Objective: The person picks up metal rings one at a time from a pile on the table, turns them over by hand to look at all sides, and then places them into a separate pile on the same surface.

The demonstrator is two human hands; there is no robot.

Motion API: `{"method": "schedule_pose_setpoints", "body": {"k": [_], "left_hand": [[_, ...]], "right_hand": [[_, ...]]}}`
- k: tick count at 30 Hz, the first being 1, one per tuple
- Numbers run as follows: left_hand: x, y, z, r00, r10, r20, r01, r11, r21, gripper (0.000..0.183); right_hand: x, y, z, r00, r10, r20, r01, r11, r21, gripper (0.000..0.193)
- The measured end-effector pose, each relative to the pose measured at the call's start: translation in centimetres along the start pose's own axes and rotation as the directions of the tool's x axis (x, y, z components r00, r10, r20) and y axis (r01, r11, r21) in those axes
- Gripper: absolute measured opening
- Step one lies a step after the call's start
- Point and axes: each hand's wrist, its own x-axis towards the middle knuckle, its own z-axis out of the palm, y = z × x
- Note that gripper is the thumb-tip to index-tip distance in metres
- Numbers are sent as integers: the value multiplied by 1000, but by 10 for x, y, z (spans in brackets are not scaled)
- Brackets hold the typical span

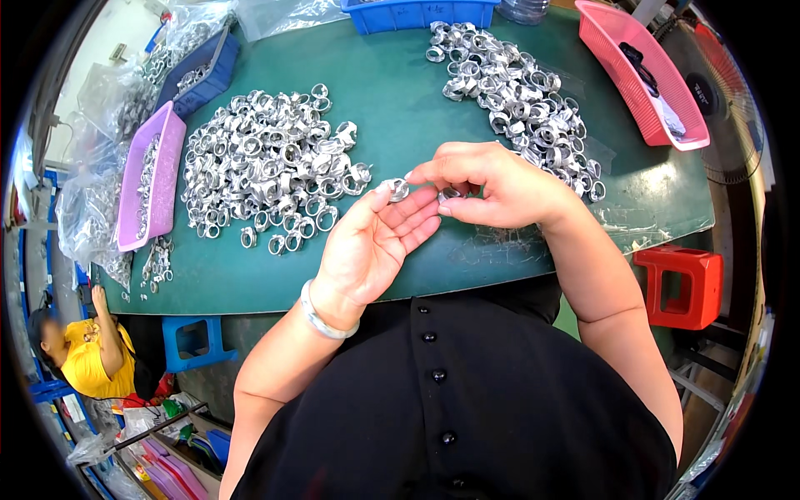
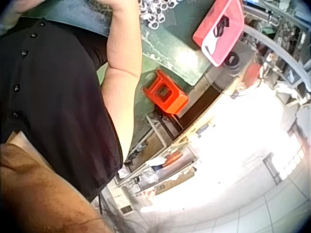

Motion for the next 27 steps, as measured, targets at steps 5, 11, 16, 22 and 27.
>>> {"method": "schedule_pose_setpoints", "body": {"k": [5, 11, 16, 22, 27], "left_hand": [[0, 0, 0, 1000, -26, 6, 26, 1000, -10, 30], [-1, -2, 4, 999, -15, -52, 18, 998, 68, 27], [-1, -3, 0, 997, -38, -72, 44, 996, 84, 27], [-3, -4, -4, 996, -70, -53, 76, 991, 113, 29], [-4, -4, -3, 995, -101, -1, 101, 989, 105, 30]], "right_hand": [[-1, 1, 0, 1000, -6, 14, 6, 1000, 14, 41], [-1, 2, -1, 1000, -1, 24, 0, 1000, 19, 42], [-1, 1, -1, 1000, 10, 24, -10, 1000, 8, 44], [-1, 1, 0, 998, 44, 43, -44, 999, 11, 48], [-1, 1, -1, 998, 42, 53, -42, 999, 5, 50]]}}
